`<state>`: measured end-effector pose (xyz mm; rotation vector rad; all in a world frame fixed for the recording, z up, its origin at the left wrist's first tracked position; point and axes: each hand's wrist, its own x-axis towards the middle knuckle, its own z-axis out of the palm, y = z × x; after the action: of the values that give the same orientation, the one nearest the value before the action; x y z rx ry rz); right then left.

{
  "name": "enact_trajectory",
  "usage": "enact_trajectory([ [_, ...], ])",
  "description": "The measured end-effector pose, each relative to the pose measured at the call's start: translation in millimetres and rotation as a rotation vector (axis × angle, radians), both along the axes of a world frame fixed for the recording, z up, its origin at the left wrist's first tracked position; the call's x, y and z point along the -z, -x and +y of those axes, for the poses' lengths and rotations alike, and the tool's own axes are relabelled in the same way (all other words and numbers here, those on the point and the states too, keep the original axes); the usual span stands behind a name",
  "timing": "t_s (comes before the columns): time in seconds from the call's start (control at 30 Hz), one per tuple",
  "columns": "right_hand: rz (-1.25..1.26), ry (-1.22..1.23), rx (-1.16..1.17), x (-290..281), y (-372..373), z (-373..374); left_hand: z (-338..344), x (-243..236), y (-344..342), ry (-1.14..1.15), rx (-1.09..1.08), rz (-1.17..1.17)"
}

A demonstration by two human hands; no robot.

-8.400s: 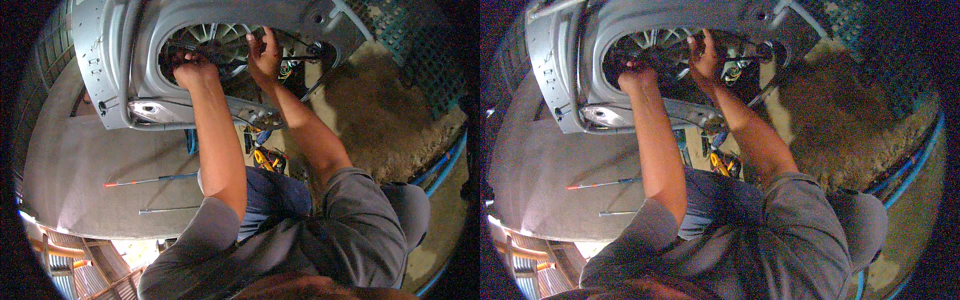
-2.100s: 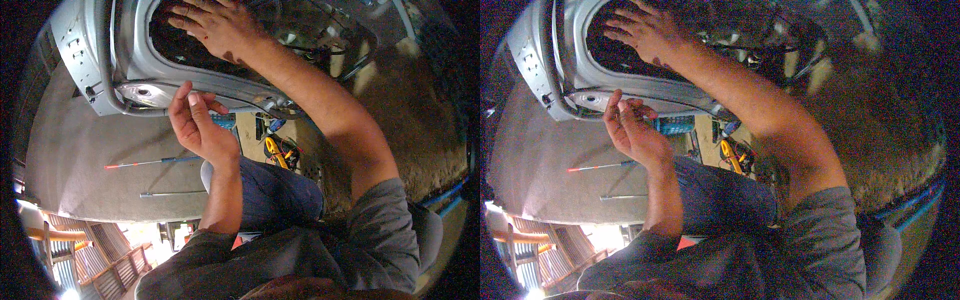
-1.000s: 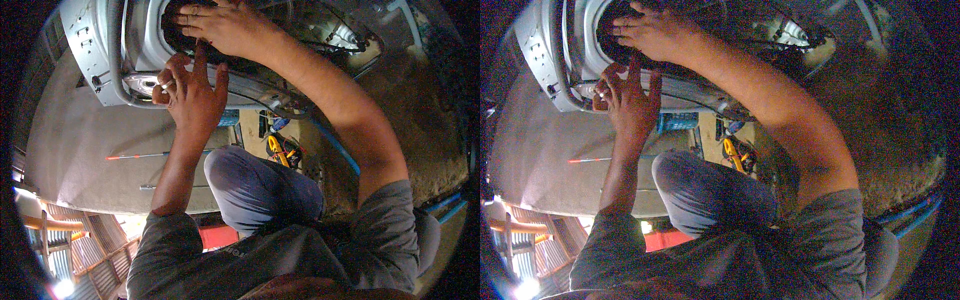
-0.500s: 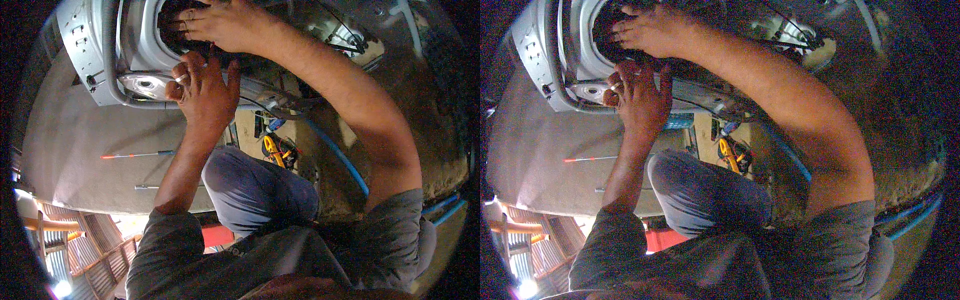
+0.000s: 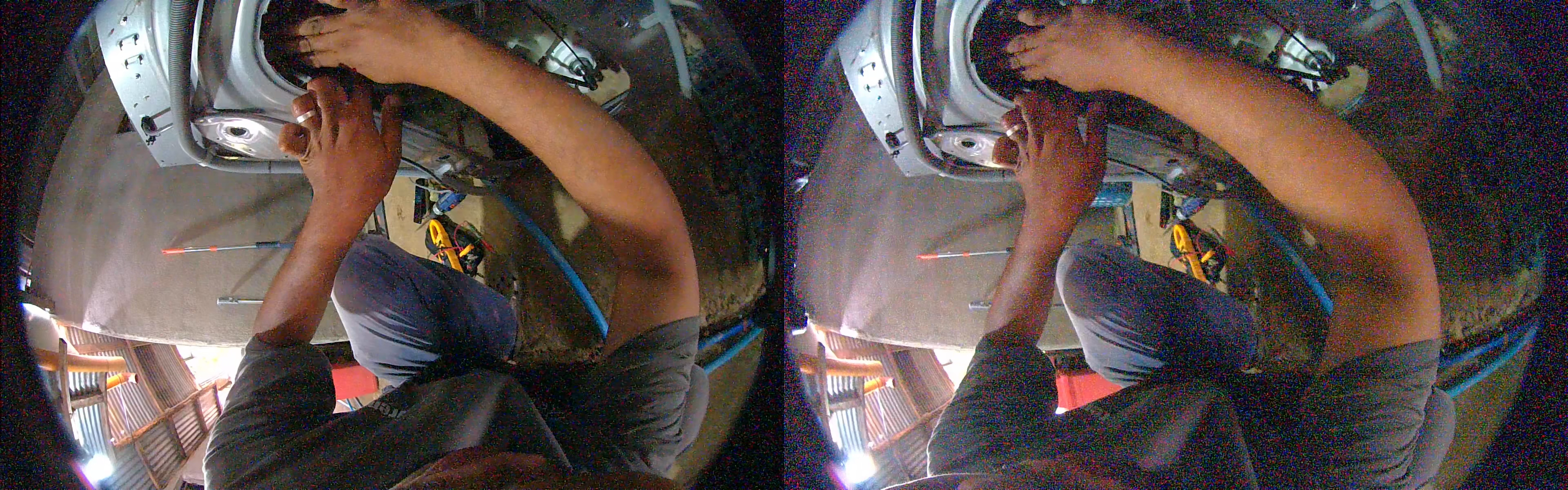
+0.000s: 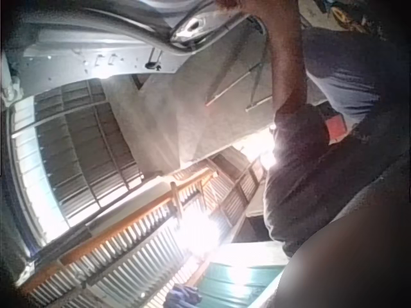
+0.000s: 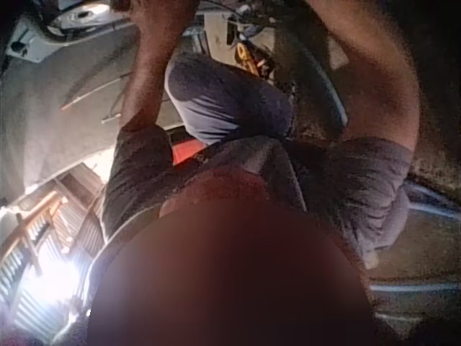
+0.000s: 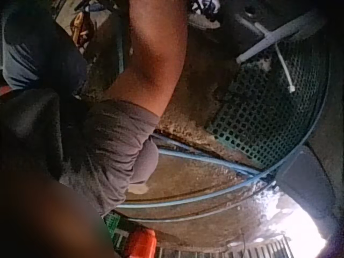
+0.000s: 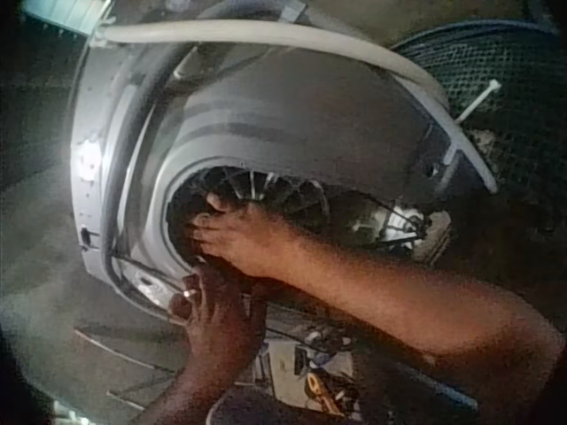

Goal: The person works on the back of a washing machine, routing wires and securing components with a cordless drill. They then use a multimeter to test electrical connections.

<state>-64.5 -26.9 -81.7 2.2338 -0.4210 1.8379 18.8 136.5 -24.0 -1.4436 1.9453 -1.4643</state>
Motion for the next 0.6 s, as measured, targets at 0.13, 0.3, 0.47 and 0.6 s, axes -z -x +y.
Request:
enact_trajectory([
  [0.13, 0.003, 0.068, 0.082, -2.9, -0.4, -0.8, 2.2, 2.8, 0.8, -0.001, 0.008, -0.001],
  [0.3, 0.105, -0.075, 0.032, -3.7, 7.4, 1.4, 3.0, 7.9, -3.9, 0.024, 0.009, -0.012],
  [0.47, 0.057, -0.028, 0.015, -5.3, 6.4, 1.2, -2.8, 10.8, -3.5, 0.022, 0.043, 0.057],
  [0.6, 0.085, -0.023, 0.042, -2.7, 4.1, -0.8, -2.6, 14.5, 1.6, 0.032, 0.005, 0.065],
])
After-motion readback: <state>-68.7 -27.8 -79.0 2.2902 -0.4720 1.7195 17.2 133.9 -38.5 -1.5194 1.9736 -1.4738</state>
